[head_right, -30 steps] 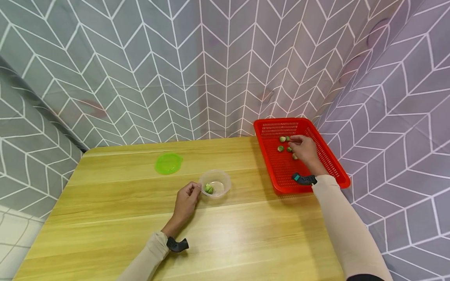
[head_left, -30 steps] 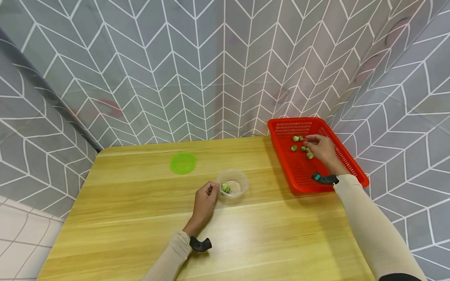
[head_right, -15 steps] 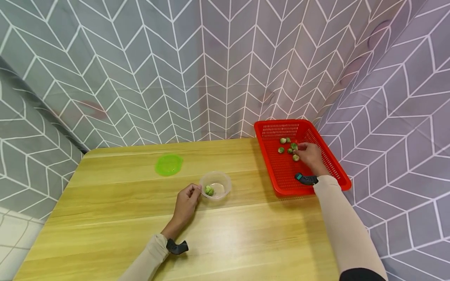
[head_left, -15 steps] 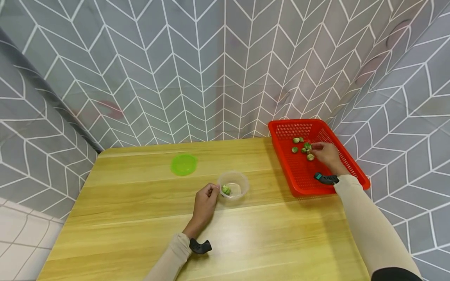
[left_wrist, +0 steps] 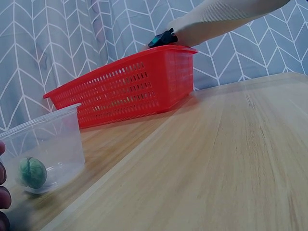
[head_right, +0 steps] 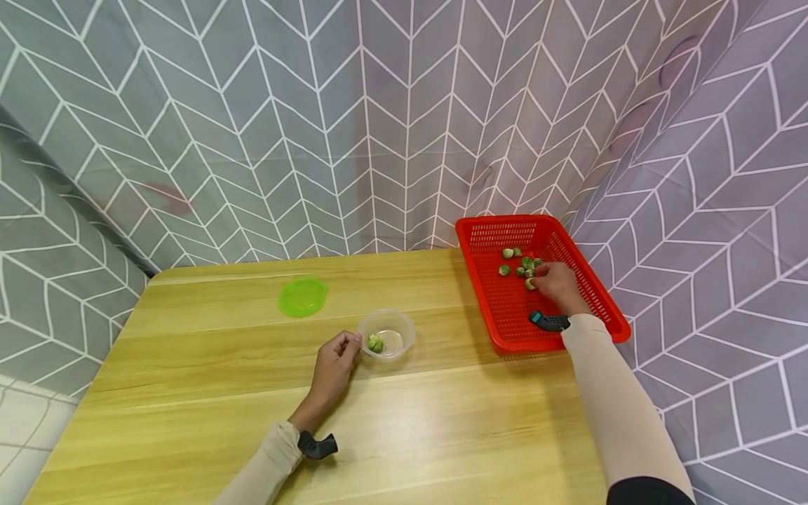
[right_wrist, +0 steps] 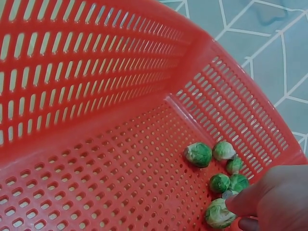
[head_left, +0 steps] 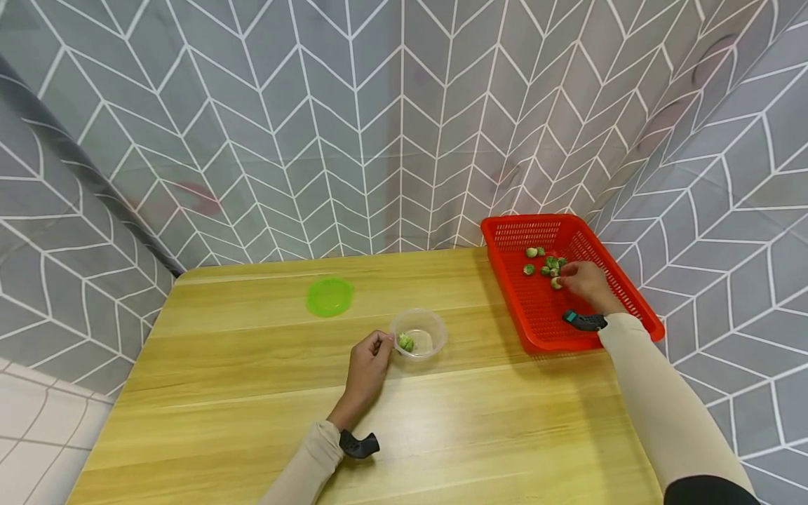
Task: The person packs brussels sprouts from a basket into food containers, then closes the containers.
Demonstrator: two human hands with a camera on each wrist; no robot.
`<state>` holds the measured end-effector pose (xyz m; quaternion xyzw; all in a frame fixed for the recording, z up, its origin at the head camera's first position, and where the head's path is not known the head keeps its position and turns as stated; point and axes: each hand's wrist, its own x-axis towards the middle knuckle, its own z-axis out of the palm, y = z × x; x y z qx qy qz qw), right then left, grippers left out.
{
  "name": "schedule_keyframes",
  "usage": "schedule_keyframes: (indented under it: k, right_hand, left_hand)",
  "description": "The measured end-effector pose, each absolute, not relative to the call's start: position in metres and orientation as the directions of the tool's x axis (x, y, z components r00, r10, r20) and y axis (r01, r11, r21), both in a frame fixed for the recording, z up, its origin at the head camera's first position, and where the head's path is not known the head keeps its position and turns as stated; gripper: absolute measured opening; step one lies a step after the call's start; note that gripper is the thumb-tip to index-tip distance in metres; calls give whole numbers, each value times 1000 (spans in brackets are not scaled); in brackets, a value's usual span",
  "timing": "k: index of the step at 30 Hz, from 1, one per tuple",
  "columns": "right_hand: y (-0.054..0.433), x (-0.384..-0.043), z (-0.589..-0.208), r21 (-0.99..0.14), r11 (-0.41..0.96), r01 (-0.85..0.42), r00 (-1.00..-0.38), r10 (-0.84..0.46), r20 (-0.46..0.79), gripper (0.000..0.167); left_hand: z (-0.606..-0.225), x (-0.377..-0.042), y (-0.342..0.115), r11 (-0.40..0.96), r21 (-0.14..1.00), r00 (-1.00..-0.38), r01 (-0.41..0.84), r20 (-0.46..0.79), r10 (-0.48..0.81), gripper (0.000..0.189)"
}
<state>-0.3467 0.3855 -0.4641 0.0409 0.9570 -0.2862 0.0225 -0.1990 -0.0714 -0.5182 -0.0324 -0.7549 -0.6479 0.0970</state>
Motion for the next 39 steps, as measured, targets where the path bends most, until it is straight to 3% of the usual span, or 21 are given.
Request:
schedule_keyframes:
  k: [39]
  right_hand:
    - [383, -352, -465, -526, 848, 65, -998, 56, -33, 28]
  left_hand:
    - [-524, -202, -72, 167, 965, -974, 201, 215, -70, 21]
